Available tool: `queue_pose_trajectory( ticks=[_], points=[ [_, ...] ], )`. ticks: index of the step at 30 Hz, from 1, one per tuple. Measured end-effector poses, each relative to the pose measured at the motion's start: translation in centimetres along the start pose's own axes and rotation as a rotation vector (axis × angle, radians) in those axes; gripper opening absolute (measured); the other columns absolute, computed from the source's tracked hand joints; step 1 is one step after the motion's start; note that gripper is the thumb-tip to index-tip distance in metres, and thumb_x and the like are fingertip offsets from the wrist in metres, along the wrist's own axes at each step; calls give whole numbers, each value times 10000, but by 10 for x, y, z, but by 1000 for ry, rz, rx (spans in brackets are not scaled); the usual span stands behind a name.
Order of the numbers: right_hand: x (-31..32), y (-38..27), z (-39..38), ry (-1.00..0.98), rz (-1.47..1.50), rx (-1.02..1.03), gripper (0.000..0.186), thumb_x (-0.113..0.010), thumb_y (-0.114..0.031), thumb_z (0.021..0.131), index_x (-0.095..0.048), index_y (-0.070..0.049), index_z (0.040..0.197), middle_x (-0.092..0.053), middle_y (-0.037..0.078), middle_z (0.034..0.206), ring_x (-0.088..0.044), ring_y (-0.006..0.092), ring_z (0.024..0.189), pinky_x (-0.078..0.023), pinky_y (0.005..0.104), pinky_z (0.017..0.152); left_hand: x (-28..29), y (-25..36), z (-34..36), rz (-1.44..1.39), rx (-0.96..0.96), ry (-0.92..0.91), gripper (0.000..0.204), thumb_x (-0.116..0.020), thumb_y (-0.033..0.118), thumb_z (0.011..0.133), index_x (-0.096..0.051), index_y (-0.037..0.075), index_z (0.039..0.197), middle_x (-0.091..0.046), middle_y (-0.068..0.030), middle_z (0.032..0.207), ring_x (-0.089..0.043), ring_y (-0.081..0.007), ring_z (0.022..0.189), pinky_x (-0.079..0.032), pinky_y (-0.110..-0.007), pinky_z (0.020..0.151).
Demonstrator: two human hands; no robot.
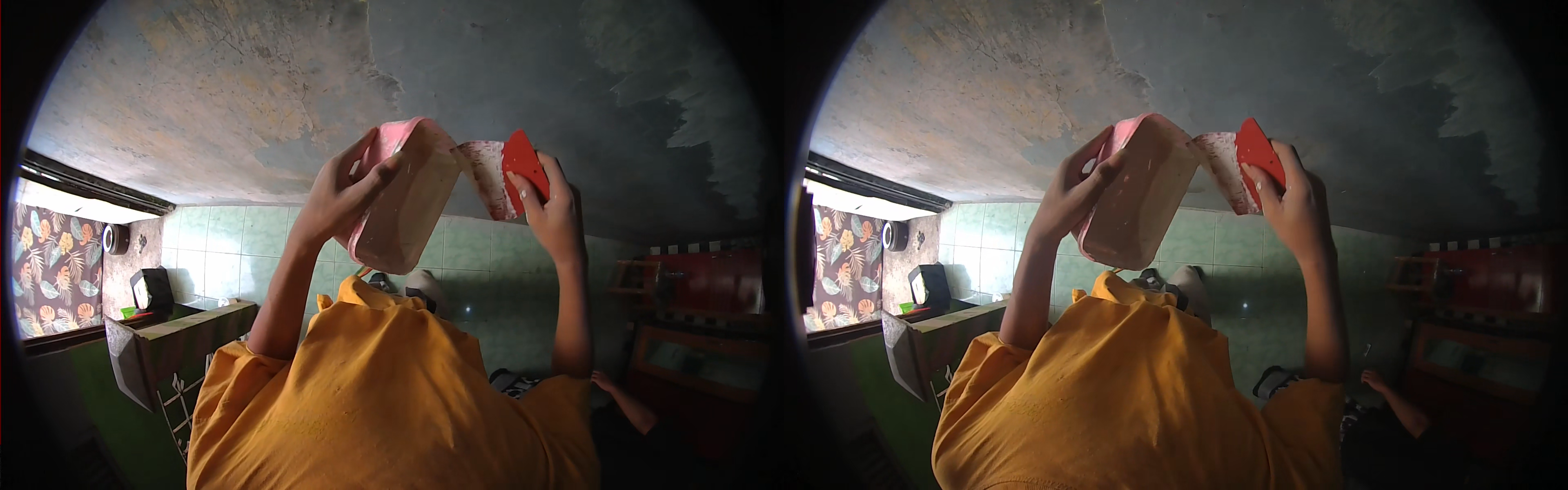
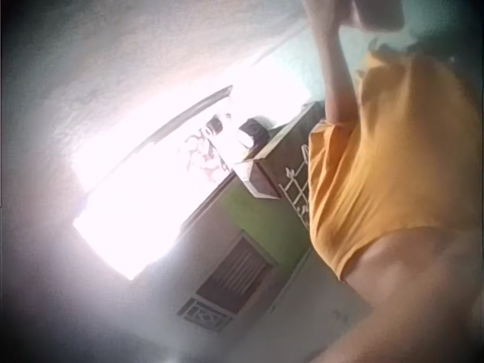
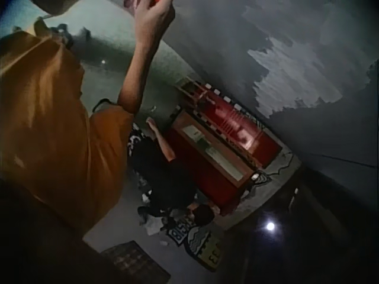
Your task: The person applies plaster to a wall using a scraper, taking material from a container and smoothing it over areas where the paint has peeled.
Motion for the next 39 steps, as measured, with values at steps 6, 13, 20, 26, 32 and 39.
queue_pose_trajectory(
  ticks=[6,13,20,26,32,39],
  points=[
    [1,1,18,-203,25,-48,345,-721,-117,978,-604,15,1274,-743,247,1057,-745,406,969,-567,424,822,5,21,11,194,3,-119,995,-749,605,888,-472,-118,1513,-713,-295,1231,-710,-279,1166,-535,-365,989],
    [-25,-4,2,-398,160,-116,379,-716,-70,939,-601,27,1287,-742,246,1107,-736,401,1039,-570,434,882,9,30,25,366,-4,-166,979,-732,631,886,-488,-75,1519,-671,-284,1335,-661,-353,1255,-512,-419,1056],
    [-83,12,-49,-490,615,-256,367,-726,-68,968,-609,47,1297,-731,140,1144,-702,172,1059,-563,349,937,13,-4,36,412,40,-78,770,-703,583,958,-627,-44,1398,-745,-182,1189,-690,-214,1131,-530,-377,990],
    [-118,24,-80,-465,986,-543,380,-706,-119,1010,-611,61,1331,-719,84,1177,-683,146,1055,-550,310,941,16,-35,36,380,107,-42,555,-687,511,995,-702,1,1215,-753,-104,1055,-671,-143,991,-538,-339,879],
    [-142,39,-104,-459,1441,-865,431,-671,-152,1040,-573,74,1393,-710,106,1209,-690,171,1086,-568,313,949,13,-45,34,450,198,99,558,-676,483,1013,-686,0,1292,-747,-105,1095,-654,-125,1039,-533,-323,907],
    [-109,13,-56,-200,1683,-600,494,-709,-276,1028,-572,-3,1417,-673,81,1289,-666,164,1168,-548,349,1019,3,-45,10,-188,99,177,582,-647,413,1060,-616,-47,1416,-704,-77,1237,-606,-118,1134,-495,-295,1000]
  ],
)
Point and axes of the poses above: each hand's wrist, its own z-axis towards the middle knuckle, its own x-axis out of the back of the hand, y = z × x, the point moved 1 cm from there along z, towards the middle knuckle
